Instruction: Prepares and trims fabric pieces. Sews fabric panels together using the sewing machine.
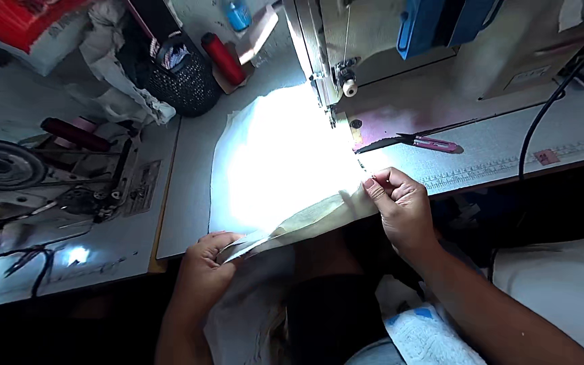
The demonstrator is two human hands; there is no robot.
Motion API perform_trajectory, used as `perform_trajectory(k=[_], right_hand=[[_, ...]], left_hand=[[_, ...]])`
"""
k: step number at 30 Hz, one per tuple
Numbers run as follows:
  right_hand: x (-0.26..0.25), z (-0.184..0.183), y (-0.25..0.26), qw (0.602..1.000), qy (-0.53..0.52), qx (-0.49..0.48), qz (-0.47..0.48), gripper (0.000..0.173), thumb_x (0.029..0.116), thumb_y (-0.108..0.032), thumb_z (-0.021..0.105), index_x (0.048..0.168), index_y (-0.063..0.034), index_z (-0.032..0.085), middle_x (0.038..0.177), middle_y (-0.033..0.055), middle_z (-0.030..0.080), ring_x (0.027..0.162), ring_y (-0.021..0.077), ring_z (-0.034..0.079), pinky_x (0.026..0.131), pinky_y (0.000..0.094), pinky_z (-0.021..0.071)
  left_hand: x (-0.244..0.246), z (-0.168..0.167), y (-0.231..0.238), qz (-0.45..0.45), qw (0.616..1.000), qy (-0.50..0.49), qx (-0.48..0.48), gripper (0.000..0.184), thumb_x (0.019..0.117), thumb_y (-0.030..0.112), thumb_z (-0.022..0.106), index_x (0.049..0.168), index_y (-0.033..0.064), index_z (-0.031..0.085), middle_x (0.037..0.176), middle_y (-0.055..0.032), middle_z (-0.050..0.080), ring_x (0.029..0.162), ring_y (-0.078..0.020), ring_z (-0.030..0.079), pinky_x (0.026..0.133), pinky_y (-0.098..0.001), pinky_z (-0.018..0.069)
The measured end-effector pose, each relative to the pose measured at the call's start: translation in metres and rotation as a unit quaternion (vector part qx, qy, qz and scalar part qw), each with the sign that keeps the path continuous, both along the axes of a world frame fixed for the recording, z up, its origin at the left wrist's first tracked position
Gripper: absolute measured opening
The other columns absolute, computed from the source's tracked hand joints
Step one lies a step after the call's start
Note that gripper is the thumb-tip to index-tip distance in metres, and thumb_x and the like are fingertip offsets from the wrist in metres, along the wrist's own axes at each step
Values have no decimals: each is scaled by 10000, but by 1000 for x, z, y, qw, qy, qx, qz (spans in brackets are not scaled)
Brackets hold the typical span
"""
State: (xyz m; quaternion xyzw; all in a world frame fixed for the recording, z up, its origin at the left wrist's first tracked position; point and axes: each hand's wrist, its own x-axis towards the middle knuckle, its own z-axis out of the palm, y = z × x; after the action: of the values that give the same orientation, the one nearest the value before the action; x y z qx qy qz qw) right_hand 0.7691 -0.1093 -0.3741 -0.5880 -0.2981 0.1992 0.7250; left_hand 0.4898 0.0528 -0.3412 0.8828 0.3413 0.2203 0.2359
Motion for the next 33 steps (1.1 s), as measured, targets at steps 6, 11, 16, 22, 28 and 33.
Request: perform_trajectory(k=[6,11,16,22,28,33], right_hand=[[2,-15,-1,990,-73,-90,-78,106,971,-125,679,870,-99,657,642,-66,619,502,-23,512,482,146,422],[5,-25,-3,955,-210,-167,-125,116,938,-183,674,838,-126,655,623,-80,566,505,-25,479,477,167,396],[7,-24,-1,928,-268,-233,-115,140,935,-211,654,819,-135,638,602,-73,529,500,28,459,489,248,379],[8,-24,0,924,-279,-234,-113,116,927,-197,661,828,-138,650,606,-86,521,503,-1,438,489,209,358],[8,-25,0,923,-284,-235,-112,113,932,-188,658,845,-116,654,617,-83,524,504,-22,423,480,182,344],[6,-28,3,925,-287,-216,-123,118,935,-188,653,853,-105,671,622,-81,527,517,-30,428,495,165,351]], left_hand=[[0,-8,15,28,947,-92,-305,174,893,61,633,793,177,715,718,104,719,670,25,668,667,-171,569],[7,-12,-1,74,929,-106,-346,311,923,-13,541,720,161,701,659,82,703,606,33,640,607,-155,544],[0,-20,-8,91,938,-109,-317,309,927,-24,572,697,150,682,655,94,687,611,40,625,620,-147,532],[-4,-30,-12,107,940,-114,-302,289,923,29,608,668,154,663,631,87,658,590,29,600,599,-153,510],[-2,-38,-16,107,930,-162,-311,275,928,6,596,711,138,702,664,72,687,622,19,632,628,-157,538],[0,-38,-16,100,938,-178,-280,245,918,21,595,753,158,715,684,106,695,650,41,645,650,-141,544]])
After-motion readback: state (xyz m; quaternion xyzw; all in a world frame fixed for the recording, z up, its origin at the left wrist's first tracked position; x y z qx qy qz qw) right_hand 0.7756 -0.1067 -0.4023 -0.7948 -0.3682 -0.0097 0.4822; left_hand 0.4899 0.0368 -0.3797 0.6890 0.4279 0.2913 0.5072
